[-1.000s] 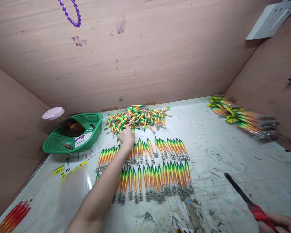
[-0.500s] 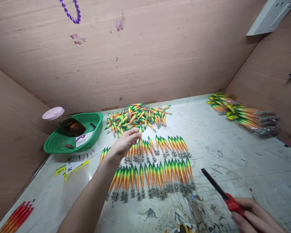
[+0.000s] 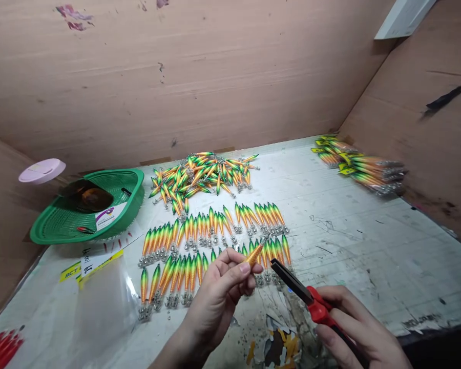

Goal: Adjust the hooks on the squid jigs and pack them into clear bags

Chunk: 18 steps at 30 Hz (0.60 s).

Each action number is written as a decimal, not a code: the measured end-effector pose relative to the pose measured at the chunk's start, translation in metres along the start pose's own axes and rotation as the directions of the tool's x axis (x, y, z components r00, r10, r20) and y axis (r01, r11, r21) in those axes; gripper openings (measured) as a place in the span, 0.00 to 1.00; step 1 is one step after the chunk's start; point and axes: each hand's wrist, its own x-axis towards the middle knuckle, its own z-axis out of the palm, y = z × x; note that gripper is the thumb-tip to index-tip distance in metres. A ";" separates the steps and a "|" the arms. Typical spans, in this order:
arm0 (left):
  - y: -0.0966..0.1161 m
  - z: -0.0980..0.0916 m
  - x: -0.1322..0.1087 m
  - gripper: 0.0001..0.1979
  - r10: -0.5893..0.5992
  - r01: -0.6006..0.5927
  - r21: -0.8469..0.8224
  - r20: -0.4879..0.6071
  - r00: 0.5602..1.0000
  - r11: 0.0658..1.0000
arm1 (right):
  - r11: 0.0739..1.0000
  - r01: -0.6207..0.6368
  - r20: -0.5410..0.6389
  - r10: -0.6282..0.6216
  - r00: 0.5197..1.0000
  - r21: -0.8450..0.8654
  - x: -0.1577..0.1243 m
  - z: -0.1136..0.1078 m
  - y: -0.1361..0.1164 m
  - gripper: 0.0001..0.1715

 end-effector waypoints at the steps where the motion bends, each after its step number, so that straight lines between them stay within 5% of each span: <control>1: -0.002 0.000 -0.002 0.15 -0.013 0.013 -0.010 0.008 1.000 1.000 | 1.000 -0.012 0.002 0.012 1.000 0.000 0.000 0.001 -0.001 0.06; 13: -0.018 -0.013 -0.011 0.17 0.019 -0.033 0.090 0.151 0.988 0.995 | 0.999 0.008 0.000 -0.008 1.000 -0.046 0.005 0.001 -0.015 0.05; 18: -0.017 -0.015 -0.017 0.17 0.143 -0.162 0.368 0.079 0.987 0.916 | 0.997 0.032 0.027 -0.030 0.999 -0.072 0.009 0.000 -0.016 0.05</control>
